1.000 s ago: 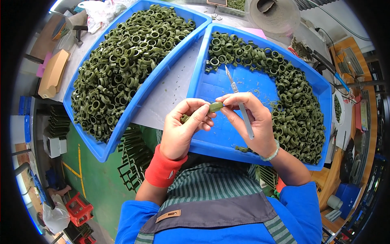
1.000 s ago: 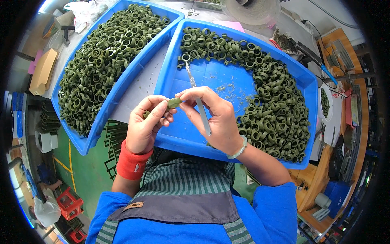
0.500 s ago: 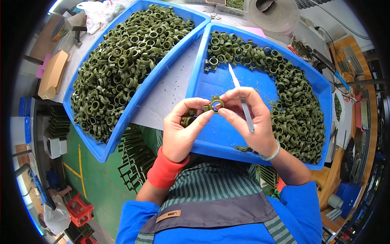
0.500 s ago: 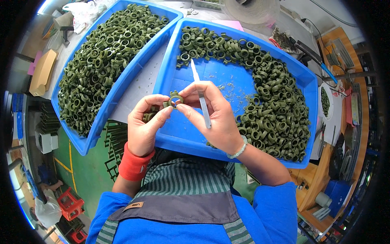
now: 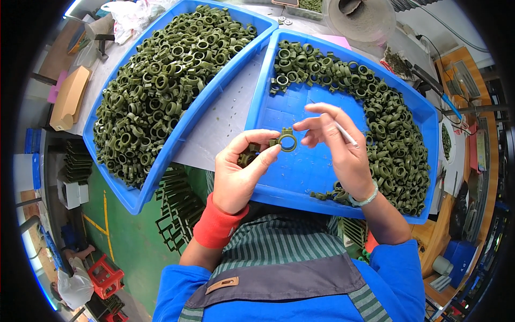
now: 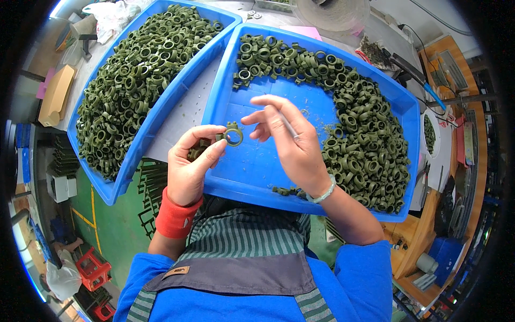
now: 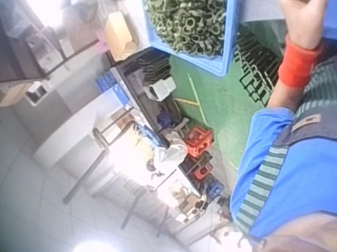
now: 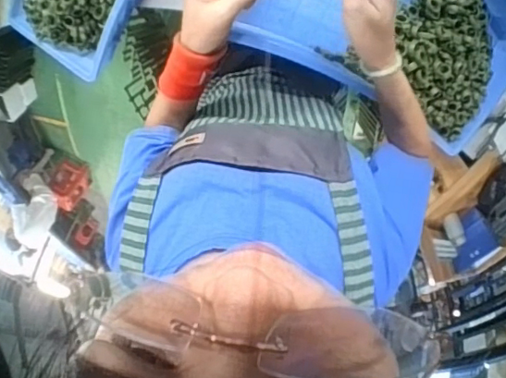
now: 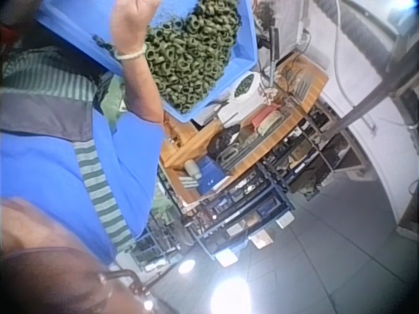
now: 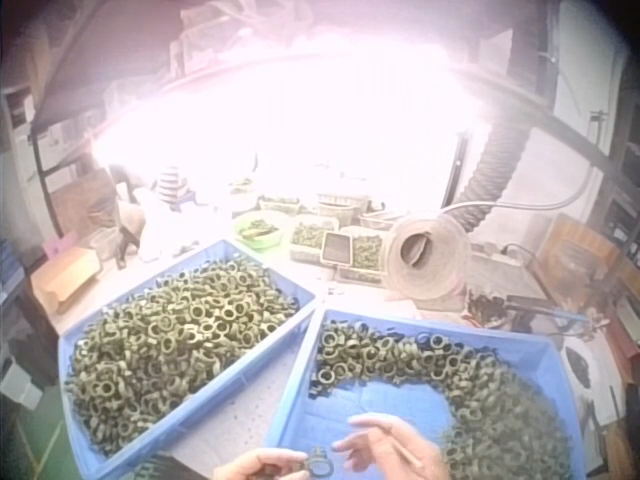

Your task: The person picks up green circular parts one at a time from a tray, scrapes the inner surface of each part with a tool, and places the cleaned parts into a separate area of the tray.

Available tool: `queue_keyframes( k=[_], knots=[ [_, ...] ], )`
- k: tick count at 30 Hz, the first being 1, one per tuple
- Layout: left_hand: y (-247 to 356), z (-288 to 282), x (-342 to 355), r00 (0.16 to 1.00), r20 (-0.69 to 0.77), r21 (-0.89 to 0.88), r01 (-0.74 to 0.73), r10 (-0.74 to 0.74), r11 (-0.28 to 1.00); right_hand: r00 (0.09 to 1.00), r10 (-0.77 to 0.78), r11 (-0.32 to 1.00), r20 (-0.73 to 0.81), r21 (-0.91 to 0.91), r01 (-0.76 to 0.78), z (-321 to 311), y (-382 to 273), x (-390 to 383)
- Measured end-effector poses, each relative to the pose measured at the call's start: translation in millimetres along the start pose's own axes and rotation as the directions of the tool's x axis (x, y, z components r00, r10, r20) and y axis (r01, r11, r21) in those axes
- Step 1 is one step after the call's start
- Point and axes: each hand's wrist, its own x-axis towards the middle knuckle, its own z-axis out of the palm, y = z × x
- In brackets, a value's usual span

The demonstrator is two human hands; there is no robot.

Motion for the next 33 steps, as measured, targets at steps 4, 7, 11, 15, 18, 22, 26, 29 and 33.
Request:
queue_keyframes(
  k=[4,7,11,15,18,22,26,29,33],
  knots=[
    [-1,2,0,1.0,0.003,0.009,-0.025,0.025,1.0,0.991,0.061,0.998,0.123,-0.016,-0.059,4,6,-6],
    [-2,2,1,0.999,0.016,-0.007,-0.031,0.031,1.0,0.994,-0.041,0.997,0.103,-0.06,0.048,6,12,-8],
    [-1,-1,1,0.998,0.031,-0.011,0.047,-0.047,0.999,0.987,-0.104,0.988,0.121,-0.1,0.116,6,18,-8],
    [-4,0,1,0.998,0.029,0.023,-0.049,0.048,0.999,0.978,-0.164,0.973,0.128,-0.143,0.182,9,19,-6],
    [-6,-1,0,0.993,0.023,0.123,-0.115,0.113,0.986,0.971,-0.197,0.955,0.138,-0.199,0.222,9,16,-6],
    [-7,4,1,0.975,0.018,0.202,-0.218,0.219,0.955,0.984,-0.126,0.982,0.124,-0.127,0.142,10,14,-8],
    [-7,5,0,0.962,0.025,0.242,-0.269,0.271,0.932,0.989,-0.066,0.994,0.131,-0.073,0.076,9,15,-8],
    [-5,6,1,0.966,0.025,0.239,-0.255,0.257,0.937,0.989,-0.052,0.998,0.138,0.043,0.047,7,17,-6],
    [-8,3,2,0.963,0.048,0.27,-0.269,0.266,0.925,0.988,-0.007,1.0,0.153,0.0,0.007,5,16,-6]
  ],
)
